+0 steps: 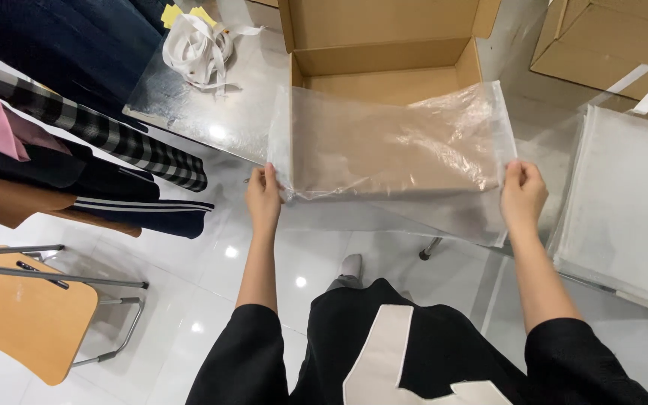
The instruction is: The person opens a cardboard box and removes a brown garment wrapped in a plastic bag. They unfold the garment, place it on a hanger, and hang it on a clothing rack. The person then closes the box and ties it with a white ribbon.
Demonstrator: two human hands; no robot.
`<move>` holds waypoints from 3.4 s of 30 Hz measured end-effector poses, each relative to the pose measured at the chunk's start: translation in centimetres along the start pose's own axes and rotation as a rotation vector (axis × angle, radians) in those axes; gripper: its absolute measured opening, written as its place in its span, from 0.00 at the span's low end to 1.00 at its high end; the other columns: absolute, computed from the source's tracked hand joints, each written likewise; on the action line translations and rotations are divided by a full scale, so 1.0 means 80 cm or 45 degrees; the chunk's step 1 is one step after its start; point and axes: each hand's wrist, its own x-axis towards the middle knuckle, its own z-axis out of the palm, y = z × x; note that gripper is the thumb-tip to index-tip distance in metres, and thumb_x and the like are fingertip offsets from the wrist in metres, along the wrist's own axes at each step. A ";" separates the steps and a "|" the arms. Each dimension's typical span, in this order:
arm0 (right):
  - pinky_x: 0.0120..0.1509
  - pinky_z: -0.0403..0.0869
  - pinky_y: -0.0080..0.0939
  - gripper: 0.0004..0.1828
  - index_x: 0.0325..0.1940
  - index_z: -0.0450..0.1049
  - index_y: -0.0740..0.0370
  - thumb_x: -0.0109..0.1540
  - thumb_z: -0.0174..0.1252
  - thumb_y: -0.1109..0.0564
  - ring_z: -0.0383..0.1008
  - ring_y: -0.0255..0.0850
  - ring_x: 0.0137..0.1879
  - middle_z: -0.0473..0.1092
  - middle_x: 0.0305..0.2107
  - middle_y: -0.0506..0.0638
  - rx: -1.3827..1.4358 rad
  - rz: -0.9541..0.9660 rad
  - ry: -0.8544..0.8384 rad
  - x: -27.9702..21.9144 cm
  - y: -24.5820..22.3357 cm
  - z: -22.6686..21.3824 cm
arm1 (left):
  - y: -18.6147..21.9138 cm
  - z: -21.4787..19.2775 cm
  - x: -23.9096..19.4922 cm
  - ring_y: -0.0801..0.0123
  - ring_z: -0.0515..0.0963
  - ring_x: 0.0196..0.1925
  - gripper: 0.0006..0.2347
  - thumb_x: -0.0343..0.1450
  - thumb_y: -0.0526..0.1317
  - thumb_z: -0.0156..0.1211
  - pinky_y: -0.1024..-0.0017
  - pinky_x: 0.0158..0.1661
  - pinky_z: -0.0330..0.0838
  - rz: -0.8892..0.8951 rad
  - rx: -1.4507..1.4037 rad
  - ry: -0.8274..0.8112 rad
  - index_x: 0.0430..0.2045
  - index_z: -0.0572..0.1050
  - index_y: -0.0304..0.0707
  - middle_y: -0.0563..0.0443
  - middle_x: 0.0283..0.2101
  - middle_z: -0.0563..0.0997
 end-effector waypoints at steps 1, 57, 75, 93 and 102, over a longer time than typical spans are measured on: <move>0.44 0.76 0.56 0.12 0.54 0.81 0.60 0.81 0.56 0.51 0.81 0.55 0.41 0.77 0.31 0.56 -0.001 0.000 0.003 -0.004 -0.010 0.000 | 0.004 0.003 0.000 0.61 0.80 0.19 0.17 0.84 0.50 0.50 0.69 0.24 0.75 0.001 -0.002 -0.002 0.39 0.78 0.34 0.42 0.25 0.82; 0.44 0.72 0.38 0.04 0.50 0.85 0.55 0.74 0.67 0.55 0.73 0.35 0.39 0.77 0.32 0.48 0.286 -0.212 -0.038 0.176 -0.061 0.059 | 0.041 -0.006 0.099 0.78 0.71 0.17 0.04 0.77 0.41 0.67 0.83 0.21 0.67 0.124 -0.141 0.167 0.37 0.87 0.47 0.53 0.24 0.83; 0.60 0.71 0.41 0.15 0.61 0.80 0.44 0.71 0.58 0.56 0.72 0.40 0.47 0.70 0.47 0.49 0.160 -0.302 -0.135 0.188 -0.121 0.054 | 0.140 0.114 0.116 0.58 0.78 0.50 0.06 0.76 0.43 0.63 0.64 0.54 0.70 0.915 0.356 -0.328 0.42 0.84 0.47 0.55 0.47 0.84; 0.65 0.75 0.60 0.44 0.79 0.56 0.68 0.66 0.67 0.49 0.74 0.64 0.66 0.66 0.66 0.72 0.819 1.160 -0.642 -0.203 -0.070 -0.007 | 0.104 0.230 0.128 0.41 0.85 0.53 0.17 0.71 0.53 0.69 0.51 0.50 0.77 0.356 0.682 -0.955 0.41 0.86 0.41 0.42 0.42 0.88; 0.65 0.77 0.56 0.06 0.47 0.79 0.56 0.73 0.56 0.56 0.83 0.46 0.55 0.81 0.47 0.53 1.236 0.803 -0.455 -0.128 -0.054 -0.104 | 0.197 0.149 0.116 0.82 0.72 0.32 0.06 0.74 0.46 0.72 0.81 0.36 0.69 0.415 0.024 -0.835 0.30 0.87 0.49 0.61 0.24 0.81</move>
